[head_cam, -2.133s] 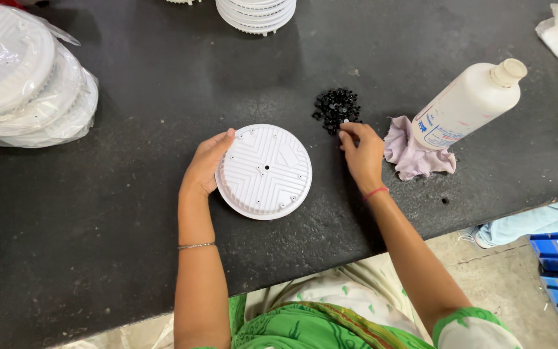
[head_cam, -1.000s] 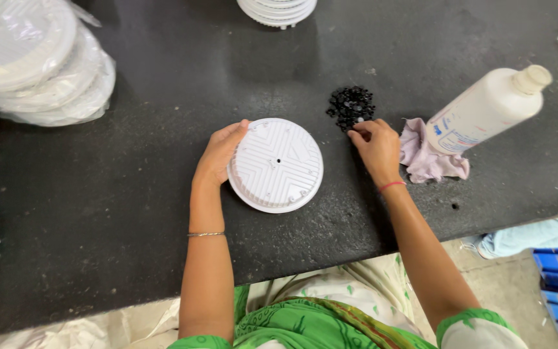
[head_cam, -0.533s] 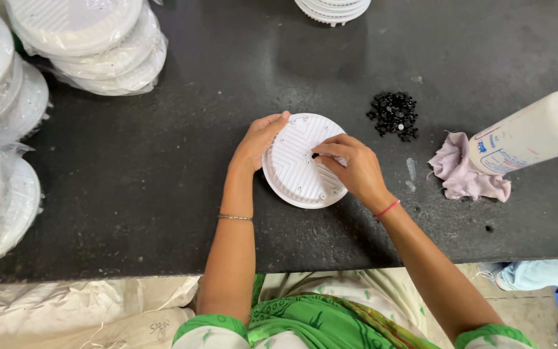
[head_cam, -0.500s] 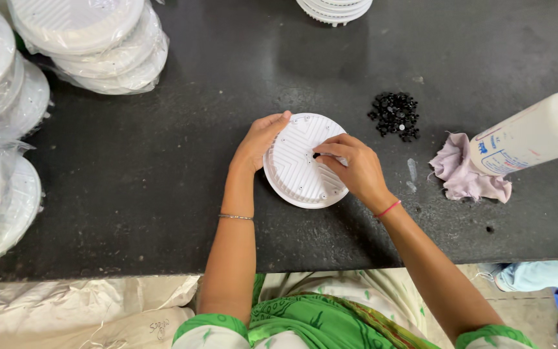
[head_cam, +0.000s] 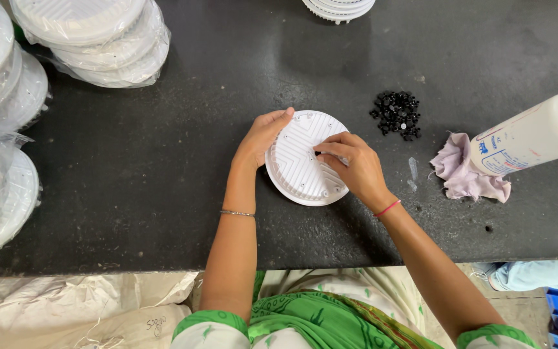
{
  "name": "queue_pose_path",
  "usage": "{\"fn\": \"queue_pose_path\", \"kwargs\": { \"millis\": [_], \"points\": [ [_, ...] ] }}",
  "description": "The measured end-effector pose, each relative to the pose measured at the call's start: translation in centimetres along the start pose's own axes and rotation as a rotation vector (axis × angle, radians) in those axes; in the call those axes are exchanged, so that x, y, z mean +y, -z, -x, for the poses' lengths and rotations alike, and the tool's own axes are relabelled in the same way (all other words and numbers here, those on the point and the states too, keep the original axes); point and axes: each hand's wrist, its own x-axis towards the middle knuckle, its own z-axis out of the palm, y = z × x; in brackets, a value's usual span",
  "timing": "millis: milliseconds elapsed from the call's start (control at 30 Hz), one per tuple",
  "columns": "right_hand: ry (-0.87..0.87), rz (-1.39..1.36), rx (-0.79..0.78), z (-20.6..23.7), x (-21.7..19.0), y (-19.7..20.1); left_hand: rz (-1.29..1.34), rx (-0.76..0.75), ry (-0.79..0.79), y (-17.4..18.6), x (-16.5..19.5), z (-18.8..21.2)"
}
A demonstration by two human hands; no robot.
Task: The person wipes the inner surface of white plastic diffuser plates with a cloth, stacks the wiped plates, and wraps some plates in plastic film at a workbench. They handle the plates one at a time, turning them over and placing them into stacks.
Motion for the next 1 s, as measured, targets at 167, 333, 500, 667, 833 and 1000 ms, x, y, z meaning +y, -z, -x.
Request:
{"fn": "queue_pose_path", "kwargs": {
  "millis": [167, 333, 500, 667, 833, 1000],
  "points": [
    [-0.116, -0.143, -0.095, -0.9, -0.4, 1.2, 0.003, -0.002, -0.012, 0.0, 0.1, 0.0],
    [-0.038, 0.027, -0.279, -5.4, 0.8, 3.7, -0.011, 0.01, 0.002, 0.1, 0.3, -0.1],
    [-0.048, 0.146, -0.596, -9.8, 0.7, 3.3, 0.0, 0.003, -0.006, 0.3, 0.5, -0.1],
    [-0.145, 0.29, -0.767, -10.8, -0.7, 2.4, 0.014, -0.012, -0.01, 0.3, 0.5, 0.1],
    [-0.17, 0.383, -0.729, -9.8, -1.8, 1.0, 0.151, -0.026, 0.049, 0.0, 0.4, 0.7],
    [-0.061, 0.436, -0.589, -7.9, -1.9, -0.2, 0.262, -0.03, 0.104, 0.6, 0.2, 0.5]
  ]
}}
